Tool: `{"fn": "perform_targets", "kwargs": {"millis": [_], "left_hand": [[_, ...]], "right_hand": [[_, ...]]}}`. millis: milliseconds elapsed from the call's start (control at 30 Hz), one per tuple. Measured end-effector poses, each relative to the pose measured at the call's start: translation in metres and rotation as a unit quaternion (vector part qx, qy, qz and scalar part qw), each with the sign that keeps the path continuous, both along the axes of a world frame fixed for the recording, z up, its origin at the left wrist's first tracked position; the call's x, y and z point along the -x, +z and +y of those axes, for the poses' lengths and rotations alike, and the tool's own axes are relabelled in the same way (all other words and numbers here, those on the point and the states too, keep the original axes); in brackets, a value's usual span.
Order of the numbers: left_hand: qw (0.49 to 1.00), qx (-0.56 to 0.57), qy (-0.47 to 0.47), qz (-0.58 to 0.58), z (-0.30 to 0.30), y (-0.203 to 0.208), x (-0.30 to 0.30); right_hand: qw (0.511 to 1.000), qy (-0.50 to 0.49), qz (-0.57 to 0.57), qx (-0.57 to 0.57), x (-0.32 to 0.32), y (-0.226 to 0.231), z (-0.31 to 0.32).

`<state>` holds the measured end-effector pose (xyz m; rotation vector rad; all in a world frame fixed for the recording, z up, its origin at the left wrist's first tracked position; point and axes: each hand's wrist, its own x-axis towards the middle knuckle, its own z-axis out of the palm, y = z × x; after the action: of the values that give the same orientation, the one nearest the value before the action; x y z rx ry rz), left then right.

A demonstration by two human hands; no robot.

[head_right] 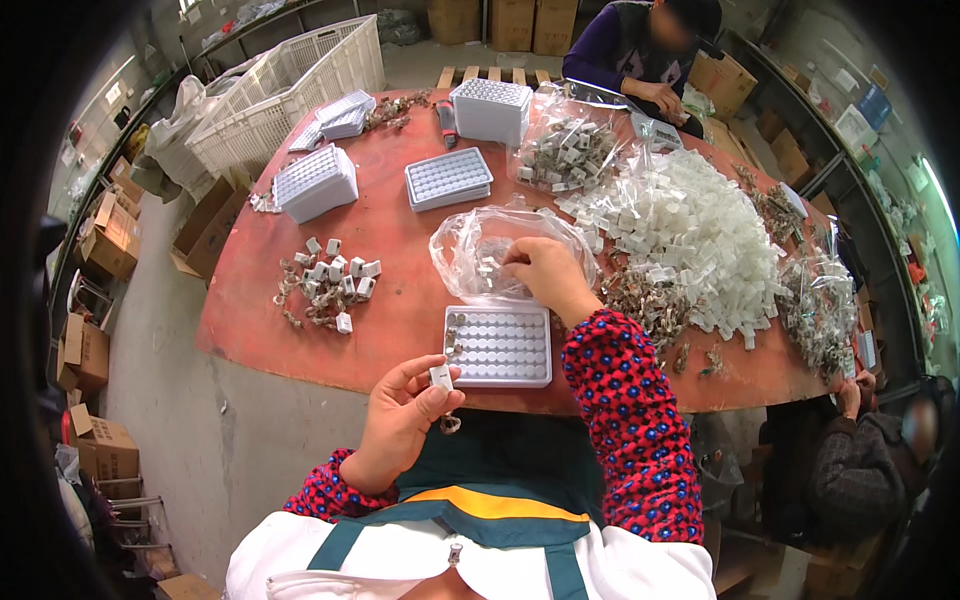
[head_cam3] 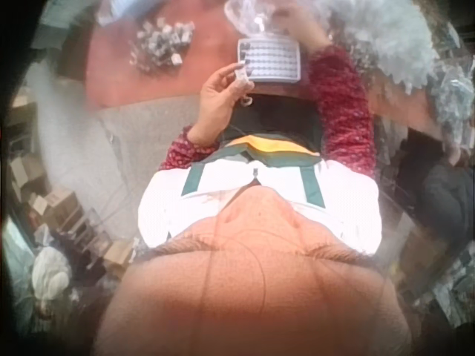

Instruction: The person repeatedly picks small white plastic housings and metallic components from a table, inserts the metal parts into the housings, and places the assembled units into a compartmentalized tray. The person handles items one at a time and continues the cycle throughout the clip.

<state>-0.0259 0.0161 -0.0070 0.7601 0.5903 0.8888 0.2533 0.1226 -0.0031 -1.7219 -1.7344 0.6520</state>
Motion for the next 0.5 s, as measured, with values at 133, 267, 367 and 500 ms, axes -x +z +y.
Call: {"fn": "perform_targets", "kwargs": {"millis": [133,267,367,500], "left_hand": [[0.999,0.028,-0.011,-0.022,0.003,0.000,-0.002],[0.994,0.082,-0.013,-0.067,0.005,0.001,-0.004],[0.995,0.079,-0.017,-0.063,0.005,0.001,-0.006],[0.993,0.078,-0.024,-0.080,0.003,0.002,-0.008]], "right_hand": [[0.986,0.006,0.165,-0.013,0.005,0.020,-0.020],[0.938,-0.004,0.345,0.038,0.018,0.037,-0.059],[0.919,0.011,0.392,0.029,0.027,0.036,-0.078],[0.955,-0.016,0.296,-0.020,0.028,0.026,-0.079]]}}
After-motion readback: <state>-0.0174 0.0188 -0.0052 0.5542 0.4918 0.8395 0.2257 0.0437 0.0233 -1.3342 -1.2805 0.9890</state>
